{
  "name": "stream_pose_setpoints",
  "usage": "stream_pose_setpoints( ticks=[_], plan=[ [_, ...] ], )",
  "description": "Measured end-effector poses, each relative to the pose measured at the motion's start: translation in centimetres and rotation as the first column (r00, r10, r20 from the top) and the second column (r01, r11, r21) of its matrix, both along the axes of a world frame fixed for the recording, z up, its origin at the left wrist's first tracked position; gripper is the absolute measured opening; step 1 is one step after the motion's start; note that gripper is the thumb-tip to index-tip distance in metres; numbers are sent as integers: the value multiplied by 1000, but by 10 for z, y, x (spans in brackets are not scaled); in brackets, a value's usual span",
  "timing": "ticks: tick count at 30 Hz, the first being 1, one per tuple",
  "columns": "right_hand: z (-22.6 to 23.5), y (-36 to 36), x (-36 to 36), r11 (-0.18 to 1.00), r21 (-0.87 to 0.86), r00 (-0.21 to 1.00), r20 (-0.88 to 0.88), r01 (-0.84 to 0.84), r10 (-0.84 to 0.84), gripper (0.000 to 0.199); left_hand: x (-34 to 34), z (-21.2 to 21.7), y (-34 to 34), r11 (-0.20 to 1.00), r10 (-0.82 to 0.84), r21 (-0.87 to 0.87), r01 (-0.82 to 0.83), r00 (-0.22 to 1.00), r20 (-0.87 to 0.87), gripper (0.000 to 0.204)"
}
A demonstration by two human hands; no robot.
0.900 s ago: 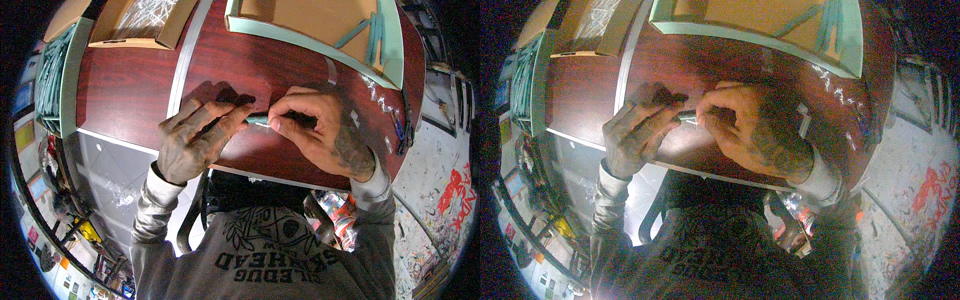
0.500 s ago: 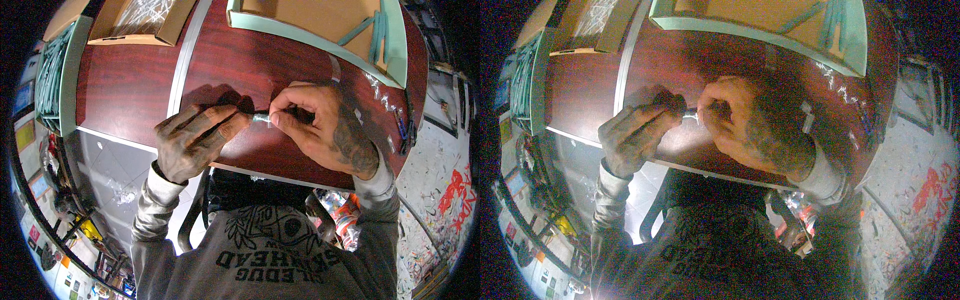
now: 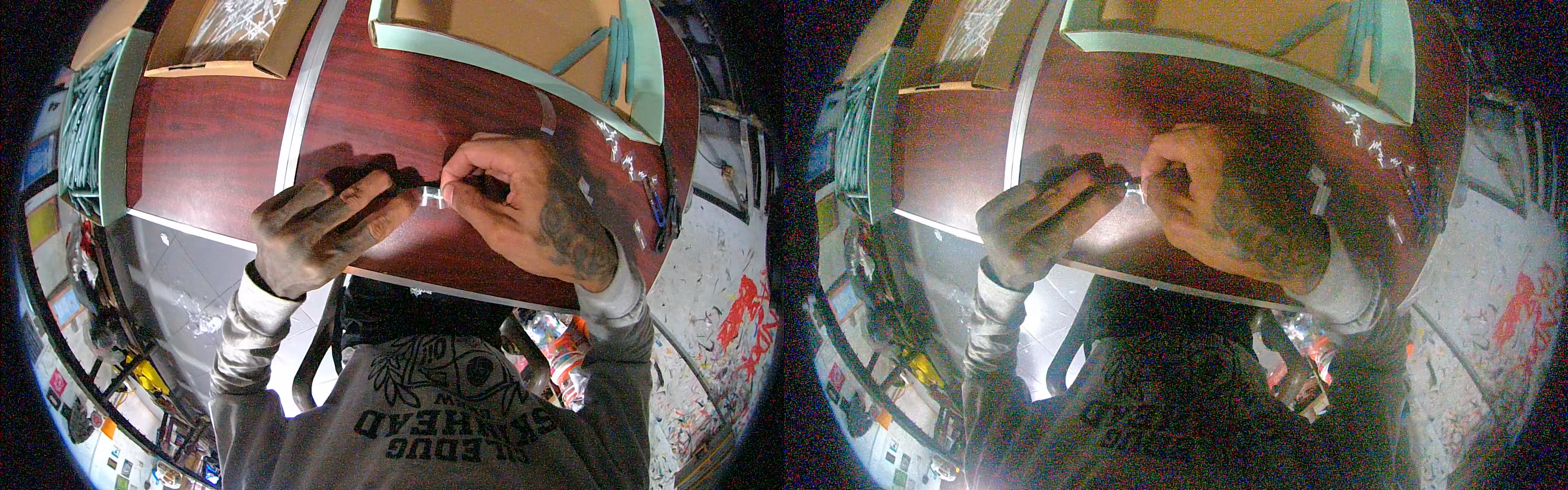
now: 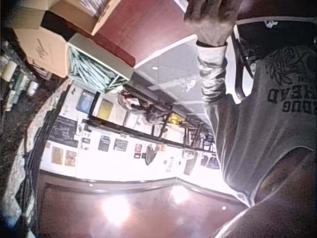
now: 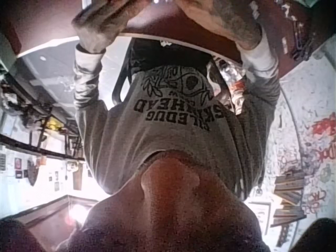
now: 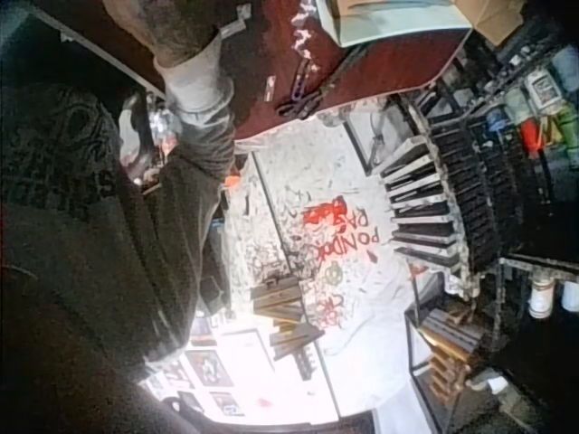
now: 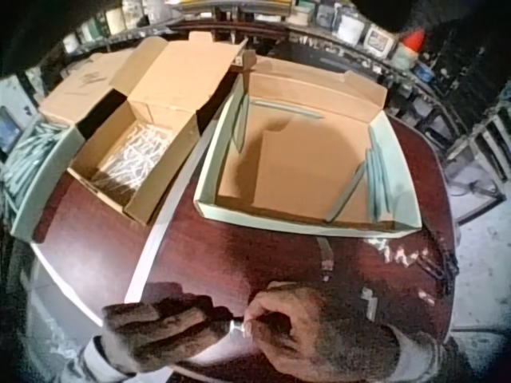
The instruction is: The person is assembling small parts by inserting a white component into a teal plastic tube, using their hands and a small wooden stick to push the piece into place while working over a table.
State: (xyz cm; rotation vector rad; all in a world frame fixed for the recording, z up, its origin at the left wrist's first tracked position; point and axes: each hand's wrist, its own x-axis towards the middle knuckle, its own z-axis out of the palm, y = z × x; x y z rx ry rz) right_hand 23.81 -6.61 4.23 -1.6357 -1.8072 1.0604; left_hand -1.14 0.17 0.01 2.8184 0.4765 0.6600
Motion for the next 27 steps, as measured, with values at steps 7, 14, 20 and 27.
stream_pose_setpoints(
  ticks=[7,14,20,27],
  plan=[
    [9,3,0,991,-131,996,90,15,-3,10,2,7,0,1000,-4,-5,4,999,-38,33],
    [7,0,5,998,-47,994,107,-28,33,13,4,11,3,999,-40,6,40,998,-39,37],
    [12,0,7,982,-178,989,139,70,-45,18,3,9,5,998,-68,-4,68,995,-67,40],
    [6,-7,12,1000,-17,990,142,19,-17,17,1,10,6,995,-94,10,95,990,-109,41]
  ],
)
